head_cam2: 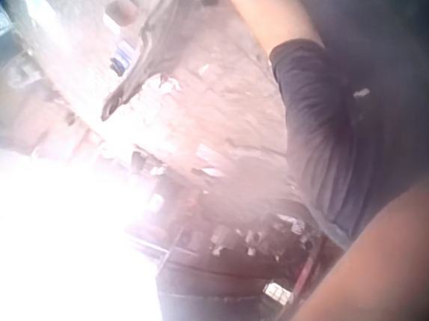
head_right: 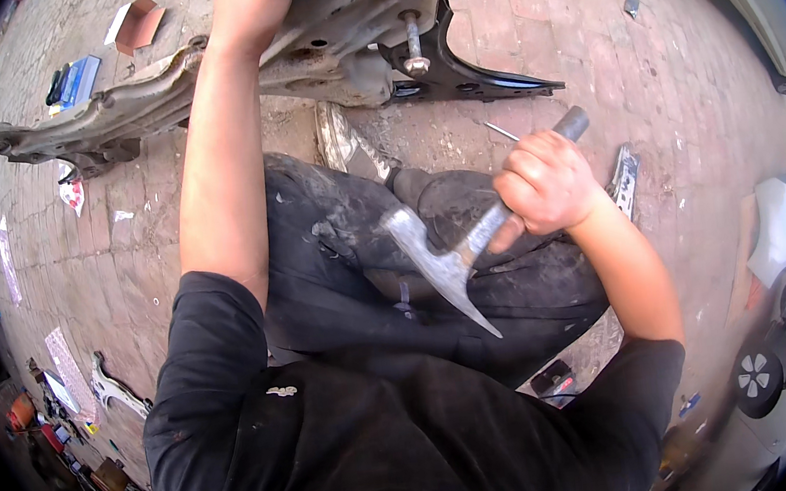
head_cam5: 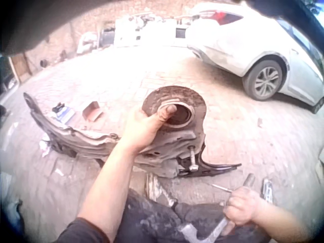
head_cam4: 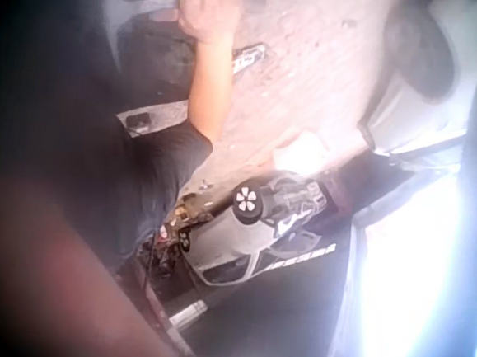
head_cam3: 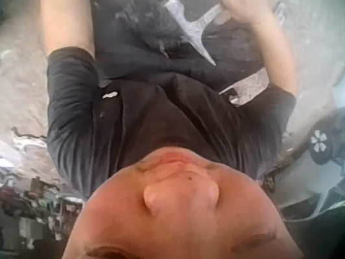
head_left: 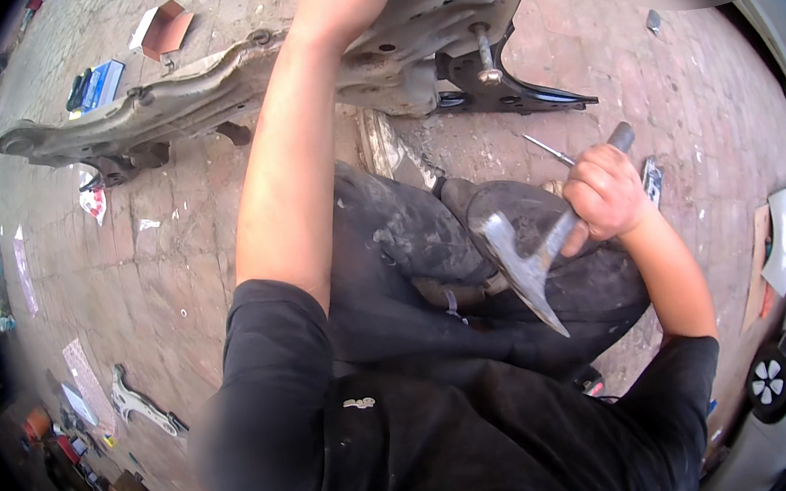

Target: The person sits on the ground and uses a screwdriver and hammer to remove bolts and a metal component from a car subframe. They repeatedly insert the screwdriver into bolt holes and strike it with a hammer to loosen and extract the parts.

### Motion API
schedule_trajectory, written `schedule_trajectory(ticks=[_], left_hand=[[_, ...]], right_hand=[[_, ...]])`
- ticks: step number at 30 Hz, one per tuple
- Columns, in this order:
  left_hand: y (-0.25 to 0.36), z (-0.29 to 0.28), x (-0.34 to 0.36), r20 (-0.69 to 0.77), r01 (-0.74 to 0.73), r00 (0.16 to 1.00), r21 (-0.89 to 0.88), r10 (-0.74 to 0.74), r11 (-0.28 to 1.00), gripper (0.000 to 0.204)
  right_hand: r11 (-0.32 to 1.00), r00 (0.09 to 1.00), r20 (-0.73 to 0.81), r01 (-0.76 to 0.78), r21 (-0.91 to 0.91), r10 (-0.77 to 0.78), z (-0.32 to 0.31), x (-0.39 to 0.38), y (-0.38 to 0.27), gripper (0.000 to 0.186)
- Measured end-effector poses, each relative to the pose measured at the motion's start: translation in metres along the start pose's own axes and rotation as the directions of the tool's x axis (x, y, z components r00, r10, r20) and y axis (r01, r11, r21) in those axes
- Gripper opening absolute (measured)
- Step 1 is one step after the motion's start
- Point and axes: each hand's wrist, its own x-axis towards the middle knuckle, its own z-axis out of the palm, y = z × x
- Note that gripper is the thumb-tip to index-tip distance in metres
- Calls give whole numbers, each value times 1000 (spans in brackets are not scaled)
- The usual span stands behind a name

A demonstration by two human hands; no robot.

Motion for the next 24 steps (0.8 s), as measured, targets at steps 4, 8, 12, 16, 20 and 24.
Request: schedule_trajectory(ticks=[4, 8, 12, 16, 20, 24], left_hand=[[-4, 0, 1, 4, -27, 1000, -28, 27, 999, 43], [-6, -1, 1, 1, -7, 1000, 0, 7, 1000, 43], [-3, -2, 1, 0, -43, 999, -41, 43, 998, 41], [0, -1, -1, 13, -19, 1000, 14, 19, 1000, 40], [-6, 2, 4, -15, -13, 1000, -41, 12, 999, 39], [-5, -3, 0, -34, -1, 999, 44, 3, 999, 39]], right_hand=[[986, 995, -86, -58, -158, 44, 13, -17, 18, 61], [947, 953, 7, -301, -109, 303, 37, -5, 32, 59], [1000, 999, 27, 19, -3, -19, 10, 12, -8, 58], [995, 993, 66, -99, -23, 100, 10, -21, 13, 54], [944, 955, 54, -279, -176, 292, 46, -16, 43, 52], [996, 999, -9, 37, 80, -36, 31, 40, 13, 55]])
